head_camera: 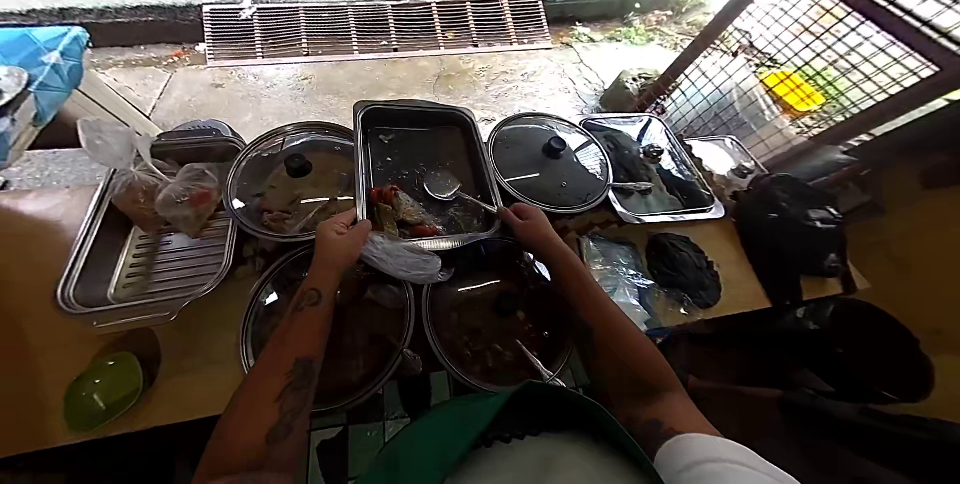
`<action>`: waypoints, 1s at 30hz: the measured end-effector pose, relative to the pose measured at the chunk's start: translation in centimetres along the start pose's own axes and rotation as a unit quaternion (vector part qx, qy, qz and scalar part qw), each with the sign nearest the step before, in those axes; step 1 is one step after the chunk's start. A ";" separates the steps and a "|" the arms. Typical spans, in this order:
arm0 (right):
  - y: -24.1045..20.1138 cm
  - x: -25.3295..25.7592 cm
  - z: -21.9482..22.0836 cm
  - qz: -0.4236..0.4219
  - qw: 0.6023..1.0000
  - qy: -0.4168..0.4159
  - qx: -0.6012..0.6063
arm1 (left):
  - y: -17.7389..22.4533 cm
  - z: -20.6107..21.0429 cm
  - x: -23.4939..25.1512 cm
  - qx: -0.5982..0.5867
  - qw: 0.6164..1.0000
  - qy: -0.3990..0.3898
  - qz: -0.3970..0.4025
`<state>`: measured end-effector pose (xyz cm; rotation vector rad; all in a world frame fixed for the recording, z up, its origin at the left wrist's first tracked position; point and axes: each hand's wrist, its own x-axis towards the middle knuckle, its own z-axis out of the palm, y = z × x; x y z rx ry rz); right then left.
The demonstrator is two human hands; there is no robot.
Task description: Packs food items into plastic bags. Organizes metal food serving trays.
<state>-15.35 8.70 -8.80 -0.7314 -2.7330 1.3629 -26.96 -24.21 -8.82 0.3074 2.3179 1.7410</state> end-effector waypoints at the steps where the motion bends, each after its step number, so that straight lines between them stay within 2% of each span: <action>1: -0.7 -0.5 -0.2 -0.012 1.000 0.008 0.006 | 0.0 -0.4 -0.5 0.001 1.000 0.002 -0.004; 5: -2.7 -2.3 -0.9 -0.070 0.994 0.067 0.043 | -0.2 -1.2 -1.8 -0.041 0.999 0.021 0.001; 9: -3.8 -2.6 -1.4 -0.097 0.986 0.123 0.061 | 1.9 -1.6 -3.2 -0.084 0.996 0.034 -0.020; 15: -6.2 -4.5 -3.3 -0.071 0.971 0.224 0.044 | 4.3 -1.1 -5.7 -0.111 0.994 0.010 -0.014; 20: -5.5 -7.4 -5.6 -0.052 0.944 0.313 0.096 | 5.3 0.8 -8.0 -0.164 0.985 -0.054 0.008; 22: -4.1 -8.7 -6.7 -0.031 0.938 0.311 0.151 | 6.1 2.0 -9.0 -0.174 0.982 -0.076 0.016; 26: -1.8 -13.0 -9.0 0.064 0.924 0.229 0.299 | 7.9 4.8 -10.3 -0.162 0.978 -0.130 0.031; 30: 1.9 -18.2 -12.3 0.112 0.921 0.206 0.310 | 9.4 9.6 -11.4 -0.127 0.969 -0.205 0.055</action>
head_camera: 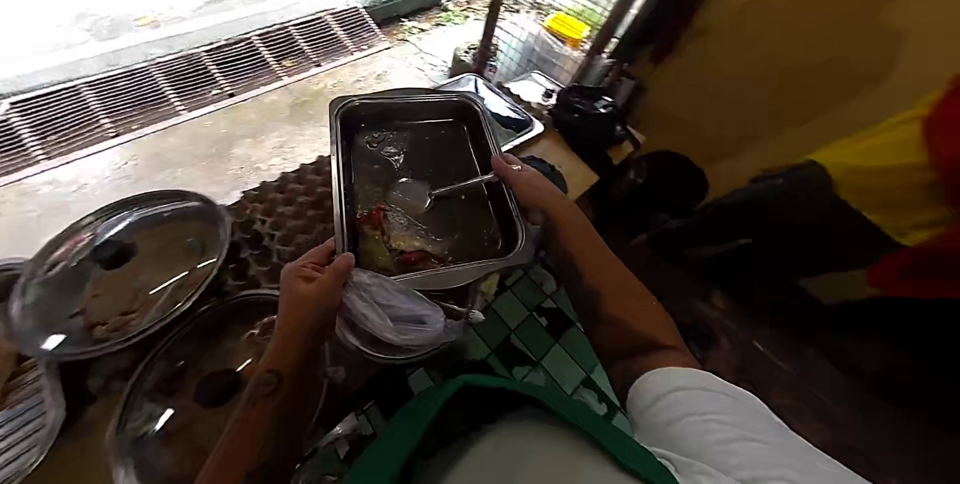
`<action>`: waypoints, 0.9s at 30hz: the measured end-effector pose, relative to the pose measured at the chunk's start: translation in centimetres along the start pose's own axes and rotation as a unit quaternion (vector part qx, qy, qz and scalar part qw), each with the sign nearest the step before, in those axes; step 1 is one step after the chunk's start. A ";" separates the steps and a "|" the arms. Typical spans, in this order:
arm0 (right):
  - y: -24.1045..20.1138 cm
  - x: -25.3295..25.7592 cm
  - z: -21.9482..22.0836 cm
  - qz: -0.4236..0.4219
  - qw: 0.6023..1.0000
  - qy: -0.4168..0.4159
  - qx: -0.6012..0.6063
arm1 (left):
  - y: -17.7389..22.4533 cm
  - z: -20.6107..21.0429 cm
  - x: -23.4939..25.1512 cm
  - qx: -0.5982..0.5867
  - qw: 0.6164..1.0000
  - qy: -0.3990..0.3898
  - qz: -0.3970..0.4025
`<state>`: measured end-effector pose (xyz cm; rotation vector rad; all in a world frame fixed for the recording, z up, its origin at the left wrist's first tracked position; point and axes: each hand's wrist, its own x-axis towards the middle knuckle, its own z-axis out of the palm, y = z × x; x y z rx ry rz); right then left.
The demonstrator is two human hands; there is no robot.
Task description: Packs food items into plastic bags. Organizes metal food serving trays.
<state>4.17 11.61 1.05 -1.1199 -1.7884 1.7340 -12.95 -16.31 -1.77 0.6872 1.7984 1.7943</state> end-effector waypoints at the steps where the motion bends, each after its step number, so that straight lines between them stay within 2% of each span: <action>1: 0.3 -0.6 -1.8 0.007 1.000 0.012 -0.011 | 0.1 1.5 0.3 0.007 1.000 -0.018 -0.006; 4: 1.9 -1.7 -7.6 0.012 0.997 0.072 -0.010 | 0.8 5.9 1.7 0.075 0.991 -0.102 -0.034; 8: 4.1 -3.3 -15.1 0.023 0.986 0.162 0.000 | 1.2 12.1 4.8 0.176 0.954 -0.244 -0.016; 10: 4.7 -4.2 -18.8 0.022 0.979 0.200 -0.023 | 1.3 14.9 5.8 0.152 0.941 -0.300 -0.029; 14: 6.8 -4.3 -26.2 0.000 0.962 0.270 -0.046 | -0.1 18.5 8.3 0.018 0.925 -0.378 -0.035; 16: 8.0 -4.3 -29.7 0.002 0.954 0.298 -0.044 | -1.1 19.8 9.6 0.008 0.912 -0.410 -0.025; 19: 9.5 -4.4 -33.8 0.021 0.942 0.330 -0.057 | -1.1 23.3 9.9 0.061 0.913 -0.396 -0.072; 22: 10.6 -4.1 -36.2 0.033 0.934 0.352 -0.057 | -1.9 28.1 10.5 0.156 0.929 -0.321 -0.100; 24: 11.4 -3.8 -37.3 0.024 0.932 0.359 -0.048 | -3.5 30.4 11.9 0.265 0.928 -0.259 -0.030; 27: 11.8 -3.2 -38.0 0.015 0.932 0.362 -0.026 | -5.7 31.9 13.8 0.387 0.890 -0.231 0.068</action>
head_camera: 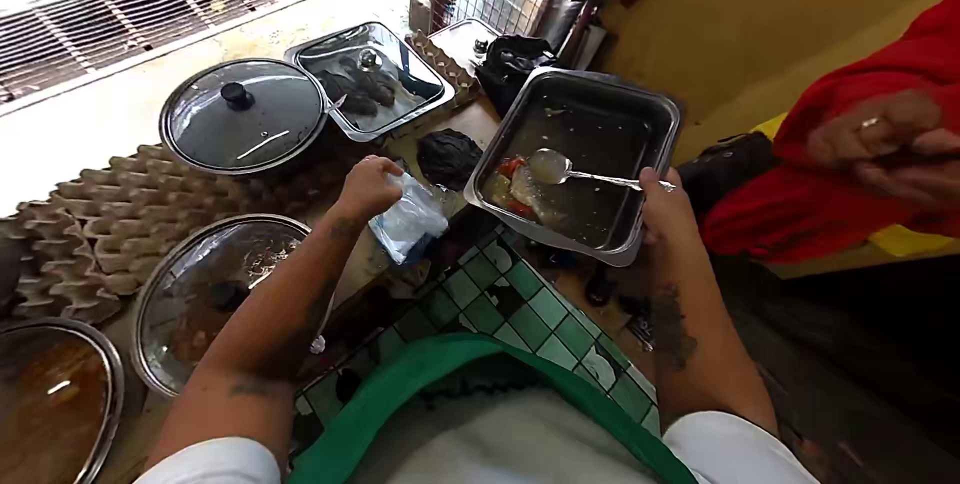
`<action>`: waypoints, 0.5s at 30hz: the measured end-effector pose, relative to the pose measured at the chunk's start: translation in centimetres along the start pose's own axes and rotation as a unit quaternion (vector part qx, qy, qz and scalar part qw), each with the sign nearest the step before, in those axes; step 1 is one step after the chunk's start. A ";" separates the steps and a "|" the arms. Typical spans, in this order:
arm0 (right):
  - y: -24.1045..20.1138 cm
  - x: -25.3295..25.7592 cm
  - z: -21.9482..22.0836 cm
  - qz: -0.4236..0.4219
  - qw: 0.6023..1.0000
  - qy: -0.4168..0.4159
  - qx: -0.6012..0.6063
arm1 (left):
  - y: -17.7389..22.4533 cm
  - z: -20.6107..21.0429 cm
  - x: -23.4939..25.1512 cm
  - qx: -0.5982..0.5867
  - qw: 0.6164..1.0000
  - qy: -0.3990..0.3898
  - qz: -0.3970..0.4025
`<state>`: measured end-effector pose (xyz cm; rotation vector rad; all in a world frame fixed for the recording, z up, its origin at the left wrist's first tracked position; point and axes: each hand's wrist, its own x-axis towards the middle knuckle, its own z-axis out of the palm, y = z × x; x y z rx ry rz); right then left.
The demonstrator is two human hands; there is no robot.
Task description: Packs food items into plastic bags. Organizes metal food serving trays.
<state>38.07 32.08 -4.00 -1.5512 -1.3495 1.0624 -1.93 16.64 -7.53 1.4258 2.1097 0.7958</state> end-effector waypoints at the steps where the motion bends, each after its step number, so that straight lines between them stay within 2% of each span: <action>1: 0.0 0.3 0.1 -0.004 1.000 -0.004 0.010 | -0.1 0.4 0.3 0.022 1.000 0.002 0.006; 5: -0.1 0.9 1.0 -0.026 0.999 -0.012 0.044 | 0.5 1.7 0.7 0.042 0.999 -0.025 -0.001; 10: -1.3 1.5 2.5 -0.051 0.997 -0.038 0.037 | 3.4 1.8 1.5 0.049 0.991 -0.118 -0.025; 15: -1.6 1.5 5.3 -0.080 0.993 -0.063 0.063 | 6.7 0.9 2.3 -0.033 0.981 -0.173 -0.076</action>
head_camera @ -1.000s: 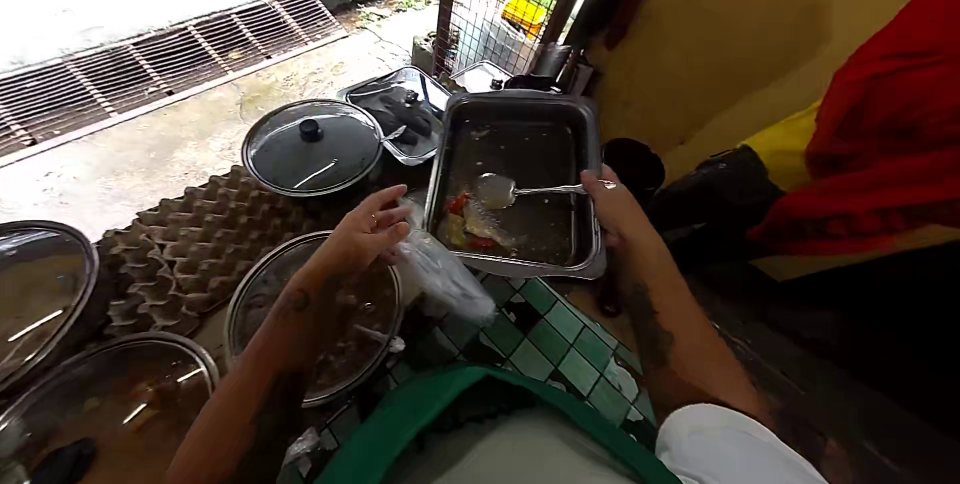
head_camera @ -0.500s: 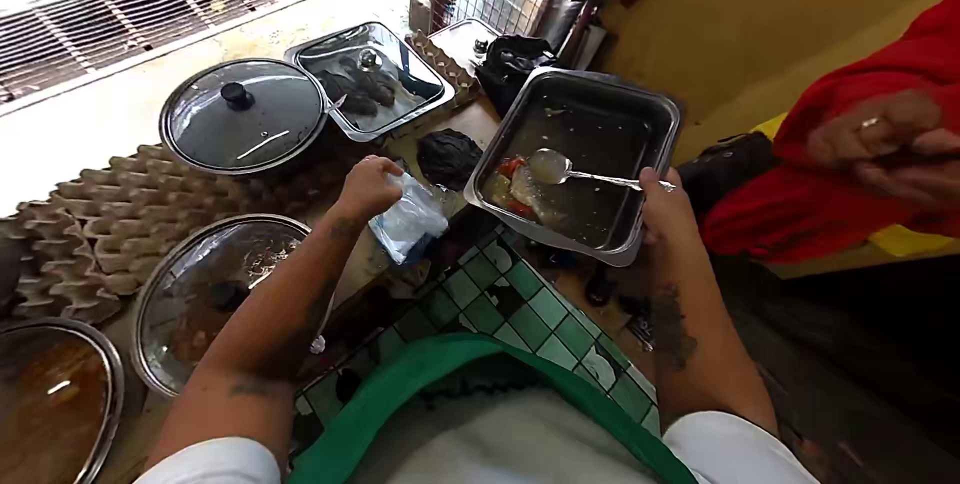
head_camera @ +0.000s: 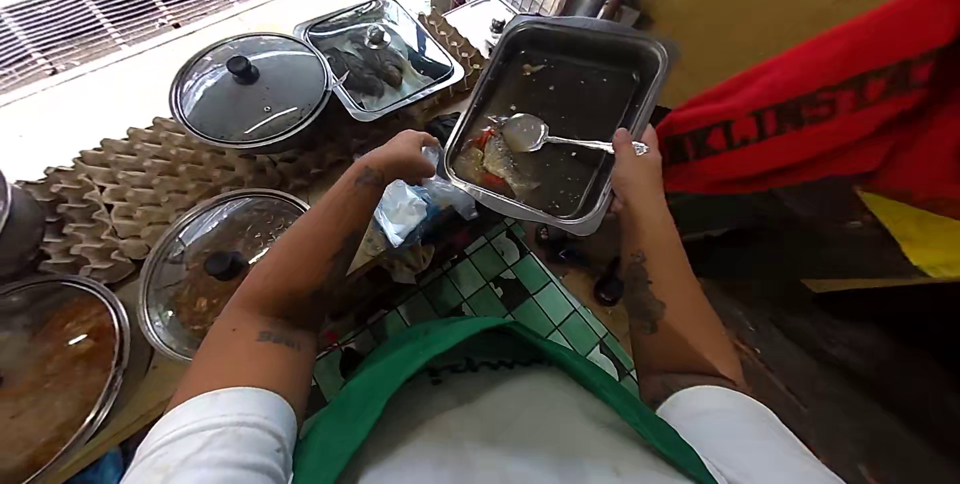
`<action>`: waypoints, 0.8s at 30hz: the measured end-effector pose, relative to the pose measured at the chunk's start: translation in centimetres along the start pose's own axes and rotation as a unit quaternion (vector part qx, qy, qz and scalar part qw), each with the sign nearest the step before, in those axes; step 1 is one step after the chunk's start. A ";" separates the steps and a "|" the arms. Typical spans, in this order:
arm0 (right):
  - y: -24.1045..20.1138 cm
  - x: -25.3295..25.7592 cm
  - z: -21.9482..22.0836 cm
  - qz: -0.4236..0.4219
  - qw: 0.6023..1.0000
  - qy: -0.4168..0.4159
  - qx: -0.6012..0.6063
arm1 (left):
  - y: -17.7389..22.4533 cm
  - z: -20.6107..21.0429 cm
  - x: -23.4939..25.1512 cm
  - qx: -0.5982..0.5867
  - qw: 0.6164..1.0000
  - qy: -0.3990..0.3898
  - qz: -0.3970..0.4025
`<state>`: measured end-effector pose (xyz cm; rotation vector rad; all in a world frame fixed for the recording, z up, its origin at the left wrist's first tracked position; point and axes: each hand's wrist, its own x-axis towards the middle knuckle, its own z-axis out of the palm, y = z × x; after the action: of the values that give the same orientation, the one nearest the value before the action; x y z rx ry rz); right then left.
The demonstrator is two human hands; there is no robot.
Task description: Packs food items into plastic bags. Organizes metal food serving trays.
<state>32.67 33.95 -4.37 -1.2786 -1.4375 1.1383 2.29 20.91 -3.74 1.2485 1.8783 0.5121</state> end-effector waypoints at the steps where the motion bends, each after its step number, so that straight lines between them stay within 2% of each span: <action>1: 0.1 -0.1 0.7 -0.006 1.000 -0.003 0.009 | 0.3 -0.1 0.0 -0.009 1.000 -0.002 -0.001; 4: 1.1 -0.4 2.7 -0.016 0.999 -0.001 0.028 | -0.1 -0.1 0.5 -0.027 0.999 0.002 -0.018; 7: 2.6 -0.5 4.2 0.001 0.999 0.001 0.035 | -2.1 0.5 1.3 -0.051 0.998 0.035 -0.025; 12: 4.8 -1.1 5.9 0.017 0.998 0.002 0.054 | -5.1 2.6 -0.2 0.001 0.979 0.200 -0.038; 15: 5.6 -1.2 6.4 0.009 0.998 0.005 0.056 | -5.6 4.8 -1.3 -0.053 0.953 0.294 -0.057; 18: 5.6 -1.3 6.6 0.004 0.998 0.015 0.061 | -5.8 6.6 -1.4 -0.099 0.945 0.309 -0.046; 21: 5.0 -1.4 6.5 -0.005 0.998 0.015 0.059 | -5.7 7.0 -1.4 -0.049 0.949 0.310 0.004; 24: 4.5 -1.5 6.1 -0.011 0.999 0.013 0.051 | -4.9 5.7 -0.9 -0.010 0.970 0.243 -0.021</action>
<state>27.69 32.17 -10.07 -1.1996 -1.3537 1.1616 4.18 17.44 -10.18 1.1341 2.2890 0.8730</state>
